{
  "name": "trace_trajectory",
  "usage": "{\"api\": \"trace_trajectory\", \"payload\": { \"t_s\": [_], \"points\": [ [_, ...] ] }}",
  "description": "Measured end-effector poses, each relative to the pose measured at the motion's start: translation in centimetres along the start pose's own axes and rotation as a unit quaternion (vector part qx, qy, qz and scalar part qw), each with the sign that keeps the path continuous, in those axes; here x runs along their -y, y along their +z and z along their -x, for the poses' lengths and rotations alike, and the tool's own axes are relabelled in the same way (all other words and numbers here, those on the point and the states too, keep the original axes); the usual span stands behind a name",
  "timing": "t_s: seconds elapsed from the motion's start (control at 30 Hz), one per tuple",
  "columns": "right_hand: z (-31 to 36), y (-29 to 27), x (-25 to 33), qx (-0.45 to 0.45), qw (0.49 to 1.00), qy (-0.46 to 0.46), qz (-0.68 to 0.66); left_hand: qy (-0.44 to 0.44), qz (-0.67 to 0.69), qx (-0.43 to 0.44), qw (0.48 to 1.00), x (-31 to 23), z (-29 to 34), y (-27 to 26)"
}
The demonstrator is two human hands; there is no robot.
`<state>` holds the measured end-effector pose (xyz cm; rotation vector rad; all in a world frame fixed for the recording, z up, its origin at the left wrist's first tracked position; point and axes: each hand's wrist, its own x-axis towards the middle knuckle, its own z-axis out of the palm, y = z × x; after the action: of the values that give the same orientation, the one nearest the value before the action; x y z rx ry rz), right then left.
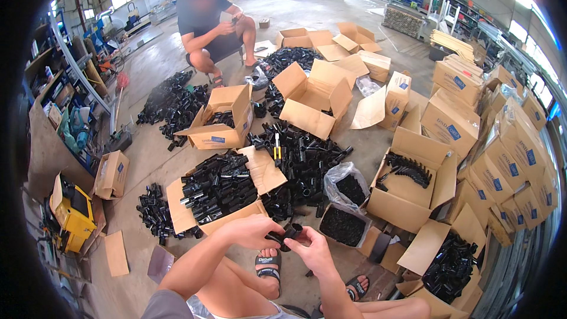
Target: The person picks up black plastic elbow joints from the floor and places them into cardboard boxes while sitting on the floor.
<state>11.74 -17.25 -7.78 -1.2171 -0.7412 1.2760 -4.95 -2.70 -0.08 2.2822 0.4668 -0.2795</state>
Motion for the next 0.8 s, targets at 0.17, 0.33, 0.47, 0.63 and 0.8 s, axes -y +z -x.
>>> {"api": "trace_trajectory", "payload": {
  "t_s": [0.17,0.33,0.47,0.63,0.8],
  "points": [
    [0.3,0.2,1.3,-0.012,0.997,0.012,0.077,-0.002,-0.03,-0.021,0.999,-0.3,0.2,-0.3],
    [0.7,0.1,1.4,0.003,0.997,0.003,0.077,0.005,-0.014,0.005,1.0,-0.8,0.4,-0.7],
    [1.0,0.6,1.4,-0.001,0.995,-0.001,0.099,0.0,-0.011,0.026,1.0,-0.4,0.4,-0.4],
    [1.2,0.1,3.5,-0.1,0.994,-0.043,-0.015,0.007,0.23,-0.22,0.948,-2.1,0.2,-0.6],
    [-0.1,1.5,3.9,-0.14,0.975,-0.1,-0.14,0.001,0.564,-0.281,0.776,-2.8,-1.0,1.2]
  ]
}}
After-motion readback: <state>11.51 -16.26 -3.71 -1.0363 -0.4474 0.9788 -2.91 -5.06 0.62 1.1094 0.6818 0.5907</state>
